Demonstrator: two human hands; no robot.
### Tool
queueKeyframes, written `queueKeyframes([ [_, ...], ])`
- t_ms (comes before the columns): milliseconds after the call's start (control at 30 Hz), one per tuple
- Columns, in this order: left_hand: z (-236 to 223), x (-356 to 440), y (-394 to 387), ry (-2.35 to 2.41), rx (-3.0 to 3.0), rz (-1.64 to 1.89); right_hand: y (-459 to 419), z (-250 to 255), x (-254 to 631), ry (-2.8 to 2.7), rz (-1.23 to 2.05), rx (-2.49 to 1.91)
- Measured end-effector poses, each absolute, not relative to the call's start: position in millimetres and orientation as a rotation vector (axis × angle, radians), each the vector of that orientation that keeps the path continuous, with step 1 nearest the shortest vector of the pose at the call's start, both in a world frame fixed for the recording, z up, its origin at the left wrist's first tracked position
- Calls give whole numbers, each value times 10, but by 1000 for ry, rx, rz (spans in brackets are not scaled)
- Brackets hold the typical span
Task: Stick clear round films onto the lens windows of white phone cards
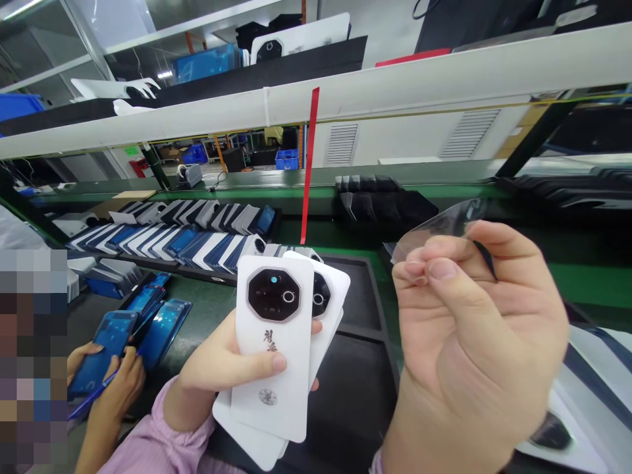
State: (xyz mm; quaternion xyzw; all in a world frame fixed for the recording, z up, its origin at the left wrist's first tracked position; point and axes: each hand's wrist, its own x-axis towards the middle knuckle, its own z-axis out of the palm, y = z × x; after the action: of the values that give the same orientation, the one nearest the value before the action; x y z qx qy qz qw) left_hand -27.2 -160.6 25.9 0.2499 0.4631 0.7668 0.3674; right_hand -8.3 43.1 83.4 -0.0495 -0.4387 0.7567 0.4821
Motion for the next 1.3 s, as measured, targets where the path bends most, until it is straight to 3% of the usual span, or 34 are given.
queueKeyframes([
  [1300, 285, -276, -1642, 1144, 663, 1944, 424, 813, -69, -1066, 1848, -42],
])
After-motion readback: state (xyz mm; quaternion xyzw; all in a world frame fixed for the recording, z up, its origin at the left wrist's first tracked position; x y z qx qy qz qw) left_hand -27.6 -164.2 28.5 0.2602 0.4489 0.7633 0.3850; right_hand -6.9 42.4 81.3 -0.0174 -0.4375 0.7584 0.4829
